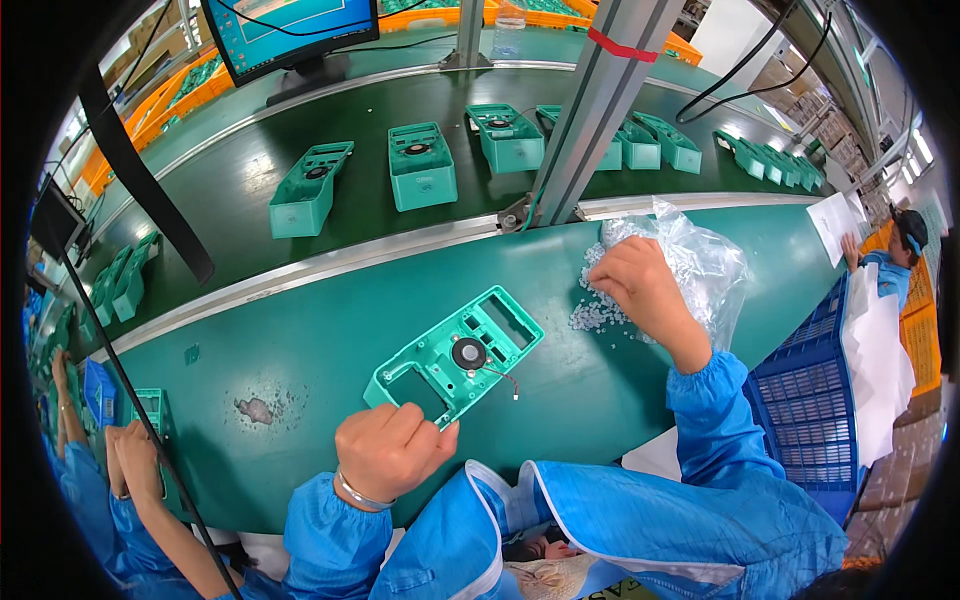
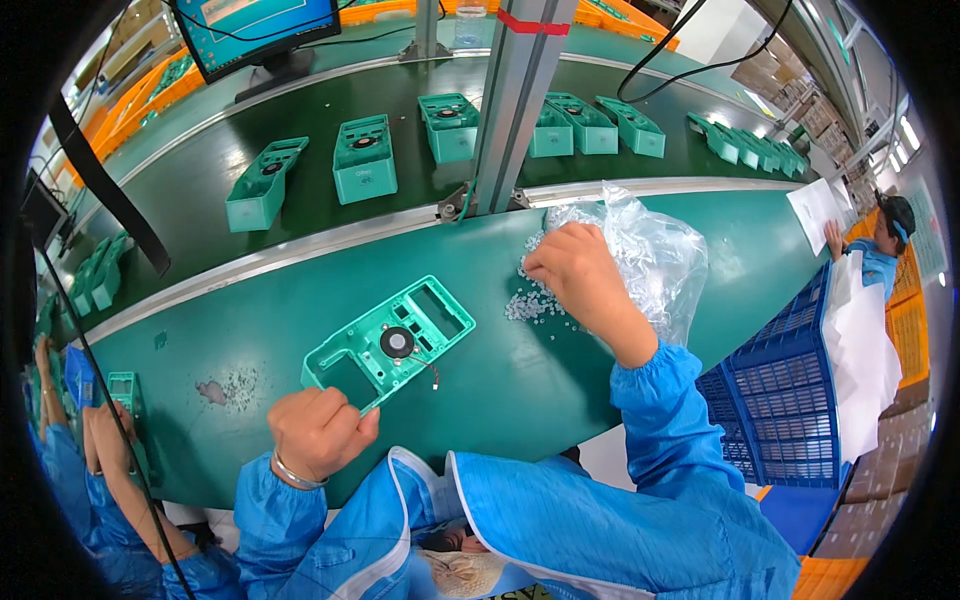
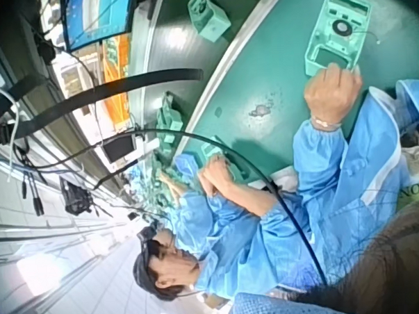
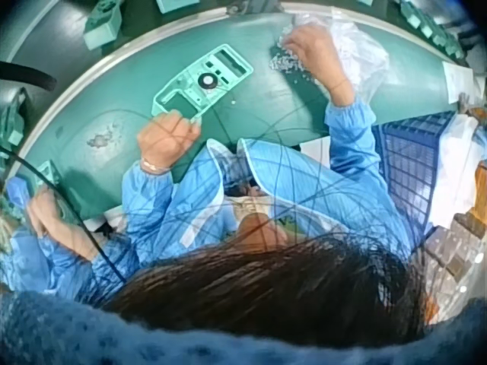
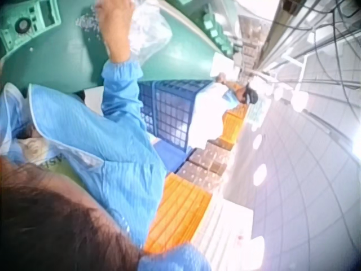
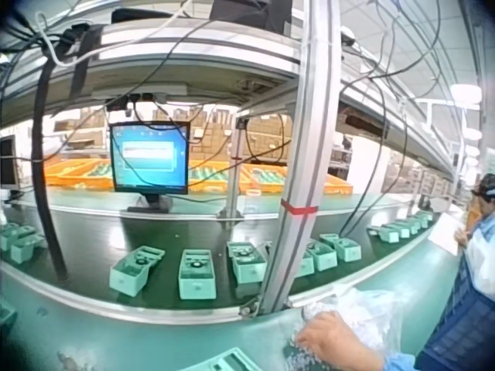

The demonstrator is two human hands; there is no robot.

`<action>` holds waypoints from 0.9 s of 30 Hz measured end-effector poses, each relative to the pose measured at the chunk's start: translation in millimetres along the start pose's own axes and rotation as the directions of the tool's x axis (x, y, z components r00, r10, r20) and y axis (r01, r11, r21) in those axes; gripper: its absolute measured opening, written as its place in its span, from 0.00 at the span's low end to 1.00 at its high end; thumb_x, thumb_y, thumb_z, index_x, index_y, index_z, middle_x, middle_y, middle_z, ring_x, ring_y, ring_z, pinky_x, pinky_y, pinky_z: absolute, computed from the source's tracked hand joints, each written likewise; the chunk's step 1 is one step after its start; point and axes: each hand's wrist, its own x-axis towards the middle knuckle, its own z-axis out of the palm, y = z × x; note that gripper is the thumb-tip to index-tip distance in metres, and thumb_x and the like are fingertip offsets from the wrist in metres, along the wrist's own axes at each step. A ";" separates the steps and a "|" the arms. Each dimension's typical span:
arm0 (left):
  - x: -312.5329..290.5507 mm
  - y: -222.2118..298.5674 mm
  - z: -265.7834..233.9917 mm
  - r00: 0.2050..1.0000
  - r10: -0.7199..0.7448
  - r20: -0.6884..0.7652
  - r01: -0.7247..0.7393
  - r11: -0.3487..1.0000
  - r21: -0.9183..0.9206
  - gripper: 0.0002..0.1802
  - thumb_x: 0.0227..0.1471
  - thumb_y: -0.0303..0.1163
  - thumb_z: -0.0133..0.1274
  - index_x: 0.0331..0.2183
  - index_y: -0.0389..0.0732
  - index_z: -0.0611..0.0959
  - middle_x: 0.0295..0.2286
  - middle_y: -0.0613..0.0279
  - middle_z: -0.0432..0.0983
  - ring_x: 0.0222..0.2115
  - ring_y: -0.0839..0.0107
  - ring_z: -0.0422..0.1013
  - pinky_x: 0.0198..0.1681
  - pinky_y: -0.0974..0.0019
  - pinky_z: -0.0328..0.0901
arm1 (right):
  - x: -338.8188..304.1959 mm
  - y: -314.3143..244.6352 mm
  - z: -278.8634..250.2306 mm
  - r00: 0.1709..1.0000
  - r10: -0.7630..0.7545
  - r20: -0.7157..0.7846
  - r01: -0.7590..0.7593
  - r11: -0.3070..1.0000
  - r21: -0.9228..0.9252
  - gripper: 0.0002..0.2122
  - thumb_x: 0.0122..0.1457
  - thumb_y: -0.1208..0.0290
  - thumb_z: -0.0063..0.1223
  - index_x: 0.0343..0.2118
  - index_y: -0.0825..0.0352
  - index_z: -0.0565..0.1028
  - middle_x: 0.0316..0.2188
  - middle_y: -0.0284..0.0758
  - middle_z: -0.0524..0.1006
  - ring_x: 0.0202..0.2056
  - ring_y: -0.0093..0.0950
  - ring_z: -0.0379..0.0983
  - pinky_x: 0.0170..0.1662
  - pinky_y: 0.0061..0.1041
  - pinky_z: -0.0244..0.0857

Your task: The person assembles small components and circuit boards into electronic device housings by hand on an assembly line.

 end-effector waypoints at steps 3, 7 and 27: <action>-0.1 -0.8 1.2 1.000 -0.008 0.003 0.008 1.000 -0.003 0.18 0.33 0.30 0.69 0.14 0.45 0.72 0.16 0.65 0.61 0.13 0.66 0.63 0.15 0.61 0.55 | -5.5 -2.8 2.8 0.998 -0.050 0.039 0.048 0.997 0.056 0.05 0.50 0.75 0.66 0.29 0.61 0.80 0.30 0.29 0.78 0.39 0.33 0.73 0.51 0.35 0.61; -0.3 -1.4 2.0 1.000 -0.006 0.010 0.006 1.000 -0.009 0.18 0.34 0.30 0.68 0.14 0.45 0.72 0.16 0.64 0.62 0.13 0.66 0.63 0.15 0.61 0.56 | -6.2 -6.7 5.2 0.996 -0.048 0.072 0.043 0.997 0.066 0.05 0.49 0.76 0.67 0.28 0.61 0.80 0.30 0.28 0.78 0.40 0.32 0.72 0.52 0.35 0.61; 0.1 -2.9 2.5 1.000 0.007 -0.014 -0.007 1.000 0.022 0.21 0.36 0.33 0.69 0.14 0.48 0.69 0.16 0.67 0.58 0.14 0.71 0.61 0.14 0.64 0.53 | -6.6 -13.5 7.9 0.998 -0.069 -0.005 0.069 0.998 0.011 0.07 0.44 0.78 0.68 0.27 0.62 0.81 0.28 0.30 0.77 0.40 0.32 0.73 0.52 0.35 0.62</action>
